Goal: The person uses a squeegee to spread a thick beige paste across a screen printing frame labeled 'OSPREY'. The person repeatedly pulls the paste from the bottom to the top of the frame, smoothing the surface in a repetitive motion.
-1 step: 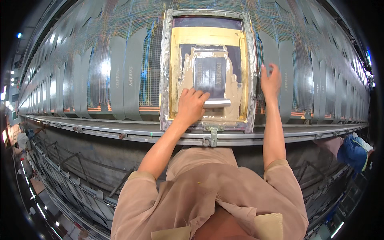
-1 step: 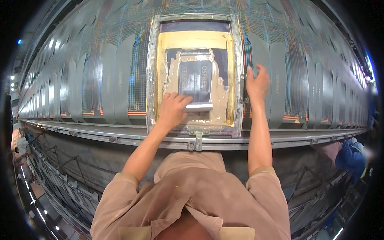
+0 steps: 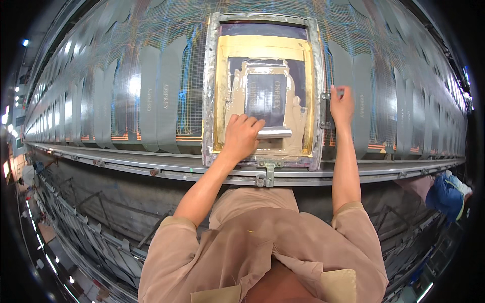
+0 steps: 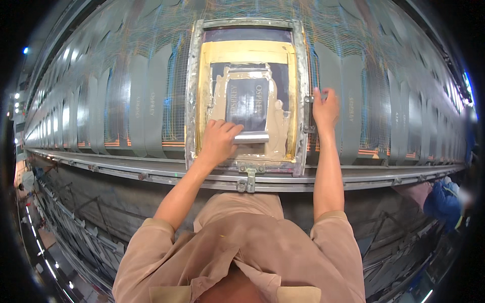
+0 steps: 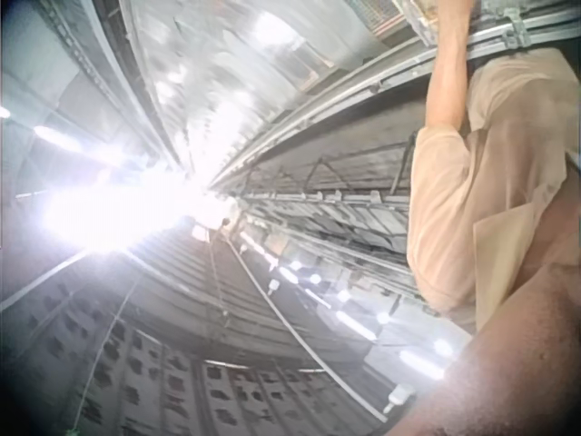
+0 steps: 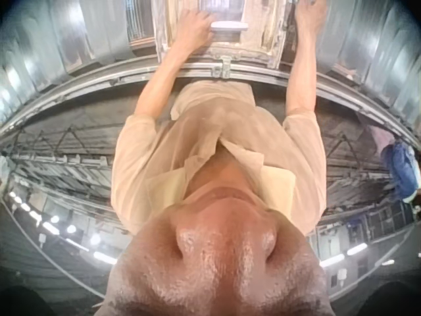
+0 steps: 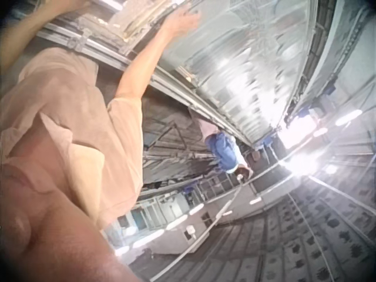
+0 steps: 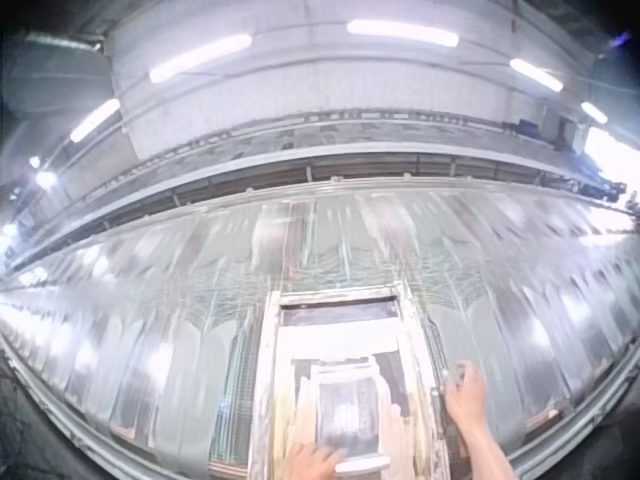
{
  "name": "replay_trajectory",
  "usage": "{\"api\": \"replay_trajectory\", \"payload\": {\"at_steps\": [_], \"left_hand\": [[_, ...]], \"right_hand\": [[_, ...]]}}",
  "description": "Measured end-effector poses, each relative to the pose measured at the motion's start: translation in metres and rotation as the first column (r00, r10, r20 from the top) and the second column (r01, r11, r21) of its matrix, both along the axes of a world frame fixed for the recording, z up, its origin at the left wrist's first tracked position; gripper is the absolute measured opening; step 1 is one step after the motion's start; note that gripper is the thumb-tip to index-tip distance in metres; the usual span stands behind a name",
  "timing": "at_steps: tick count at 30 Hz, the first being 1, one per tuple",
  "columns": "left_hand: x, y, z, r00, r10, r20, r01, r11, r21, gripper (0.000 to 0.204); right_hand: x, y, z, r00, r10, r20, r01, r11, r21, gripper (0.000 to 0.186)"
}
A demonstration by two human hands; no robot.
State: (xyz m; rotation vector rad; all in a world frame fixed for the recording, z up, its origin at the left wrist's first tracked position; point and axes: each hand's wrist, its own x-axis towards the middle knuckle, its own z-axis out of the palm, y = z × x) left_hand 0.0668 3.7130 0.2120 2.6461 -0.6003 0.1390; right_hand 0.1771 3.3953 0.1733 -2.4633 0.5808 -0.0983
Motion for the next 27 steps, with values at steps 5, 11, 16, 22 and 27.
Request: {"api": "replay_trajectory", "payload": {"at_steps": [5, 11, 16, 22, 27], "left_hand": [[-0.012, 0.014, -0.002, 0.998, -0.027, -0.058, 0.029, 0.999, 0.024, 0.041], [-0.013, 0.059, 0.009, 0.999, 0.038, 0.006, -0.038, 0.998, -0.043, 0.035], [-0.008, 0.214, 0.034, 0.998, 0.008, -0.057, -0.016, 0.989, -0.149, 0.024], [-0.012, 0.307, 0.047, 1.000, 0.021, -0.016, -0.021, 1.000, 0.003, 0.018], [-0.050, 0.321, 0.045, 1.000, -0.008, 0.018, 0.008, 1.000, -0.014, 0.024]], "right_hand": [[-0.006, -0.016, -0.048, 0.978, 0.114, 0.174, -0.151, 0.963, 0.221, 0.037], [-0.009, 0.056, 0.003, 0.962, 0.093, 0.258, -0.159, 0.955, 0.251, 0.030], [-0.020, 0.235, -0.018, 0.929, 0.005, 0.371, -0.139, 0.932, 0.335, 0.025], [-0.016, 0.327, 0.003, 0.920, -0.015, 0.391, -0.171, 0.883, 0.437, 0.027], [-0.022, 0.344, 0.005, 0.941, -0.031, 0.337, -0.114, 0.909, 0.402, 0.027]]}}
